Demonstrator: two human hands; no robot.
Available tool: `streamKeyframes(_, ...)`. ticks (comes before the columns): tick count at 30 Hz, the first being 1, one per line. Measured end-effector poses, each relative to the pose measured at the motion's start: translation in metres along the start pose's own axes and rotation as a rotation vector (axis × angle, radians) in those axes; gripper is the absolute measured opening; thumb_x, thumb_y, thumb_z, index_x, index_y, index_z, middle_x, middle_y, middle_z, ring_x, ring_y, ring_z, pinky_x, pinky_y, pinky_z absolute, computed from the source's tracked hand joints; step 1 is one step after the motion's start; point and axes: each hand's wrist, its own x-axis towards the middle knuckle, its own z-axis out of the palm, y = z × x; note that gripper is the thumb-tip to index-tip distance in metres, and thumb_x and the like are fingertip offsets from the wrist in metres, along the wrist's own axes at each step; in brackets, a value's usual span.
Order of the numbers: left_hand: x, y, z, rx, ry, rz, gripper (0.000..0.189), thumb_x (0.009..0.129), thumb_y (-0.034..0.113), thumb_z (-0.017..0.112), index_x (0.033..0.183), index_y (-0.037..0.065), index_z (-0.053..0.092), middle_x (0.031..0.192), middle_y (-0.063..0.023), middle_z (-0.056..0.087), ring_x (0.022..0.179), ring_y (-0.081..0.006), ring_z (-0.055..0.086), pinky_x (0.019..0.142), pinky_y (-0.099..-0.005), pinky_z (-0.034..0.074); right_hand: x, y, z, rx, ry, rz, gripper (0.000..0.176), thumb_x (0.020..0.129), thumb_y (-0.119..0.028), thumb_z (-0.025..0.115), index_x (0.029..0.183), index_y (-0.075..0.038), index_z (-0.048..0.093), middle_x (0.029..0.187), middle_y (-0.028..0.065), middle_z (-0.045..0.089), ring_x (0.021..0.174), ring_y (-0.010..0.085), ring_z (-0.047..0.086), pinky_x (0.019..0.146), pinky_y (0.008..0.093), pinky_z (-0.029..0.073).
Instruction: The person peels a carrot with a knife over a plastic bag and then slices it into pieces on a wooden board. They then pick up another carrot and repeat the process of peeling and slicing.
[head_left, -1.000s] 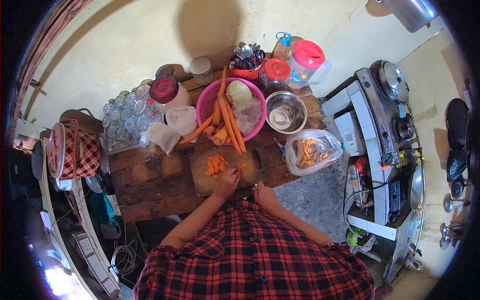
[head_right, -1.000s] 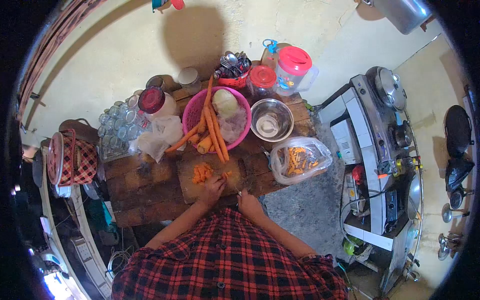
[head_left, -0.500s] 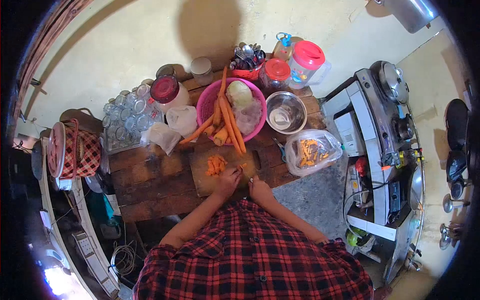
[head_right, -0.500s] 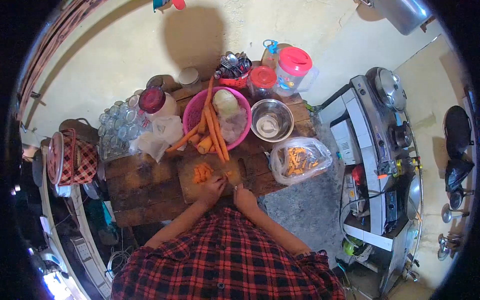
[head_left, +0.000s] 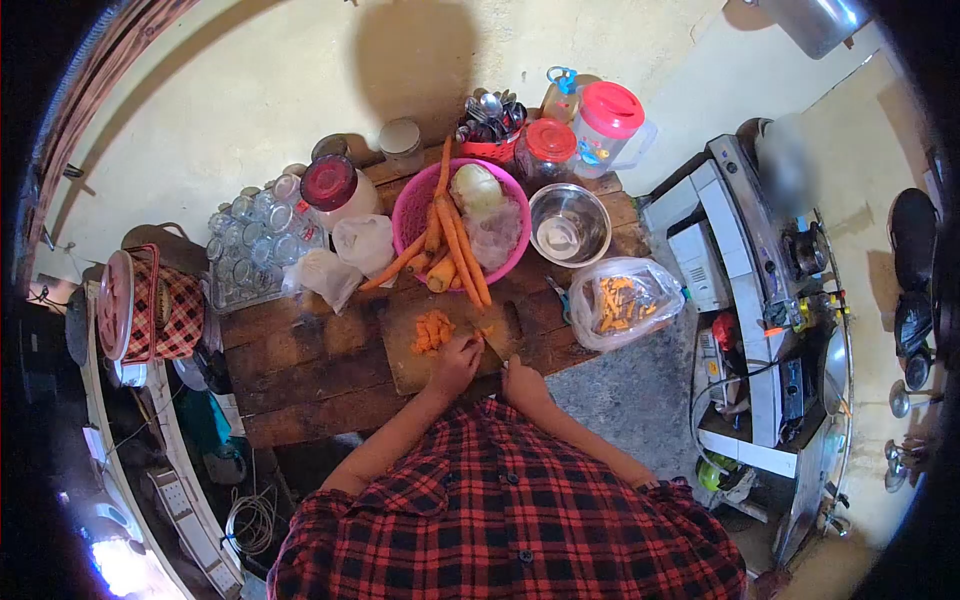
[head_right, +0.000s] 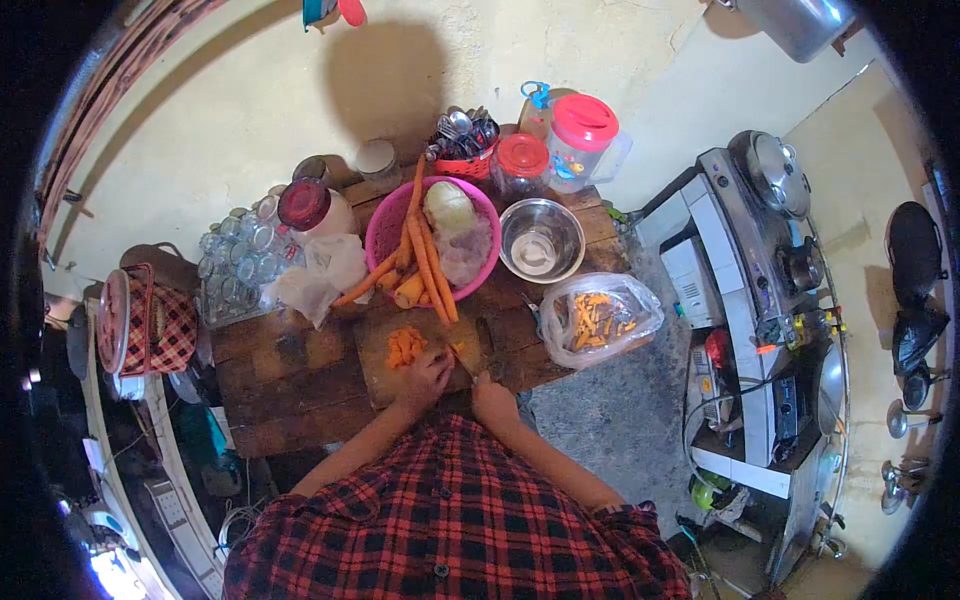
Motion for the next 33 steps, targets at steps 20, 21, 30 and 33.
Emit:
streamKeyframes(20, 0.002, 0.002, -0.009, 0.030, -0.051, 0.027, 0.017, 0.079, 0.009, 0.061, 0.092, -0.002, 0.063, 0.093, -0.0130, 0.061, 0.083, -0.0294, 0.060, 0.073, -0.0365, 0.049, 0.009, -0.011, -0.003, 0.023, 0.077, -0.089, 0.026, 0.087, -0.024, 0.049, 0.089, 0.002, 0.047, 0.071, 0.0291, 0.059, 0.069, 0.0458, 0.059, 0.062, 0.0546, 0.046)
streamKeyframes(21, 0.003, 0.004, -0.009, 0.026, -0.048, 0.003, 0.017, 0.080, 0.009, 0.061, 0.093, -0.002, 0.063, 0.093, -0.0132, 0.061, 0.082, -0.0292, 0.060, 0.073, -0.0363, 0.050, 0.012, -0.012, -0.001, 0.016, 0.076, -0.076, 0.027, 0.088, -0.024, 0.048, 0.090, 0.003, 0.048, 0.072, 0.0289, 0.059, 0.069, 0.0458, 0.059, 0.062, 0.0542, 0.046)
streamKeyframes(30, -0.003, -0.008, -0.002, 0.005, -0.075, 0.016, 0.018, 0.079, 0.009, 0.062, 0.093, -0.002, 0.063, 0.094, -0.0134, 0.061, 0.083, -0.0284, 0.060, 0.074, -0.0354, 0.050, -0.010, 0.013, 0.003, 0.059, 0.094, -0.125, 0.025, 0.088, -0.022, 0.049, 0.091, 0.003, 0.046, 0.068, 0.0278, 0.058, 0.065, 0.0459, 0.058, 0.057, 0.0535, 0.046)
streamKeyframes(33, -0.003, -0.010, -0.001, 0.008, -0.058, 0.065, 0.019, 0.077, 0.008, 0.064, 0.093, -0.003, 0.063, 0.094, -0.0129, 0.061, 0.085, -0.0284, 0.060, 0.075, -0.0356, 0.050, -0.009, 0.008, -0.002, 0.057, 0.097, -0.144, 0.025, 0.088, -0.022, 0.049, 0.091, 0.003, 0.045, 0.067, 0.0279, 0.057, 0.064, 0.0462, 0.057, 0.055, 0.0532, 0.046)
